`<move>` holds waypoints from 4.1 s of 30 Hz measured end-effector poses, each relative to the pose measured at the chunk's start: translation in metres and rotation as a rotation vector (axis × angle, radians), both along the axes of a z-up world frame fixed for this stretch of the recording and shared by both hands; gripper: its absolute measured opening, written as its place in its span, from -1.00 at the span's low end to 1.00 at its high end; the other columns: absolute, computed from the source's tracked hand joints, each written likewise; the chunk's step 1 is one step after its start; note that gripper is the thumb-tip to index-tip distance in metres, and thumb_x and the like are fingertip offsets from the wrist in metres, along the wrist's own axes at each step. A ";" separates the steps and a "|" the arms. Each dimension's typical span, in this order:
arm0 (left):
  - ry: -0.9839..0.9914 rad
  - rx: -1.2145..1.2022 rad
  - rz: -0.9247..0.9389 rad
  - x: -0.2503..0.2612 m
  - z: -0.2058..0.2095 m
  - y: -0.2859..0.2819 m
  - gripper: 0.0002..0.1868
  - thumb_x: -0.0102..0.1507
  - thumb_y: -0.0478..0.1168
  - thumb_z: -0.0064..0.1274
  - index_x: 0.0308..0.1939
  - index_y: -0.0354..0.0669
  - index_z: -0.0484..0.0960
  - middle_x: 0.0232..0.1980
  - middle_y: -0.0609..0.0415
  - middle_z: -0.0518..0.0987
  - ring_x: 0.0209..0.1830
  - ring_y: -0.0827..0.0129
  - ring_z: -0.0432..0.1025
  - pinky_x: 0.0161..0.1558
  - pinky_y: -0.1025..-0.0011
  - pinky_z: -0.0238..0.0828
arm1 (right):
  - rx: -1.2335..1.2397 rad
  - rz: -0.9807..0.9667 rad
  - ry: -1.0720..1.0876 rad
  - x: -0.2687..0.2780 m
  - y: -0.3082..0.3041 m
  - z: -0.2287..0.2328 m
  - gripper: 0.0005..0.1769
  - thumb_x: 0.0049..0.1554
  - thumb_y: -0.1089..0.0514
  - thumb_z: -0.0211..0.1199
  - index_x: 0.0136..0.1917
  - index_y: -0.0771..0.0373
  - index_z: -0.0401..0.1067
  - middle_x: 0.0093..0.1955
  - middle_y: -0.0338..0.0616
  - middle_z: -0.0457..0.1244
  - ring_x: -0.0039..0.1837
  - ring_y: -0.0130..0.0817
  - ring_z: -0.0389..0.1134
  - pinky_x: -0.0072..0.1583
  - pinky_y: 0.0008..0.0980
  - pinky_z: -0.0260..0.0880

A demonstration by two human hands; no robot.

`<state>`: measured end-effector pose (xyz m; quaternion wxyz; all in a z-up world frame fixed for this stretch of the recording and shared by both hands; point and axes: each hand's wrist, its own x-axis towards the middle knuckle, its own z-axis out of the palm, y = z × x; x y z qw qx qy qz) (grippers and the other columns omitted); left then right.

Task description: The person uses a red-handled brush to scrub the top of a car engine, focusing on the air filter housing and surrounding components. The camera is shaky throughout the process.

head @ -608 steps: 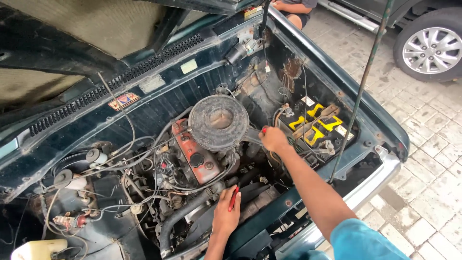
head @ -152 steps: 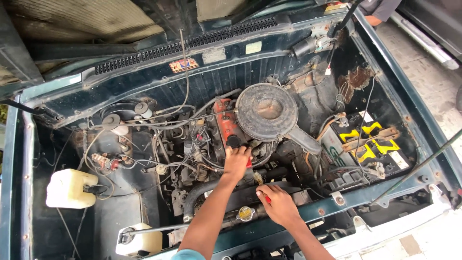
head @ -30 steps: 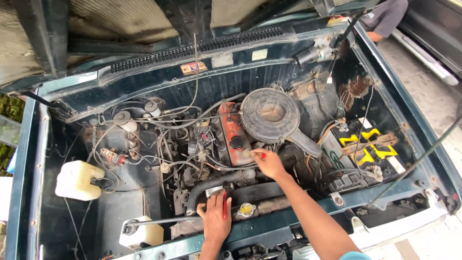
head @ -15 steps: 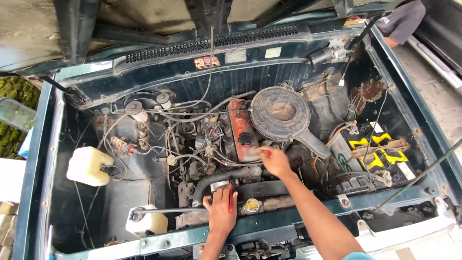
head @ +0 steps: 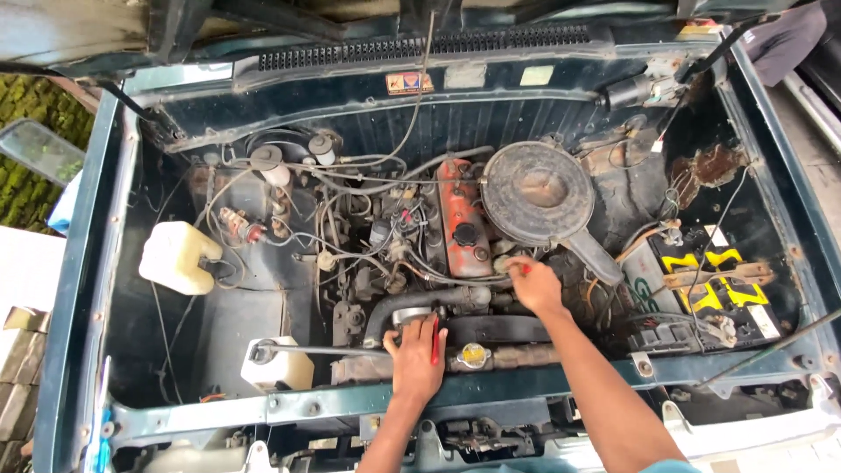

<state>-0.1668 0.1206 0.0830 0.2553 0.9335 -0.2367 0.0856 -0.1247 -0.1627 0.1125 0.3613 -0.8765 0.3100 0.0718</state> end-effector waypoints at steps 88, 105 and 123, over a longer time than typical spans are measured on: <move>0.374 0.274 -0.226 0.131 -0.037 -0.132 -0.78 0.37 0.03 -0.15 -0.11 0.48 0.65 -0.16 0.20 0.73 0.05 0.18 0.57 0.38 -0.04 -0.20 | -0.105 0.260 -0.314 -0.102 0.050 0.003 -0.72 0.31 -0.06 0.08 0.24 -0.20 0.48 0.07 -0.12 0.41 0.02 0.00 0.50 0.04 -0.09 0.57; 0.205 -0.129 -0.095 0.003 0.003 -0.058 -0.77 0.36 0.01 -0.07 -0.08 0.25 0.71 0.00 0.29 0.54 0.05 0.27 0.39 0.06 0.08 0.04 | -0.031 -0.189 -0.559 0.001 -0.097 0.036 -0.59 0.25 -0.09 0.14 0.26 0.08 0.55 0.23 -0.17 0.42 0.26 -0.19 0.43 0.24 -0.24 0.38; 0.299 -0.135 -0.022 0.004 -0.001 -0.056 -0.74 0.37 0.00 -0.10 -0.10 0.27 0.74 0.03 0.36 0.57 0.08 0.47 0.42 0.26 0.17 -0.12 | -0.184 -0.227 -0.152 0.142 -0.154 0.010 -0.61 0.37 -0.06 -0.02 0.26 0.11 0.51 -0.31 0.00 0.34 -0.34 -0.06 0.32 -0.32 -0.08 0.38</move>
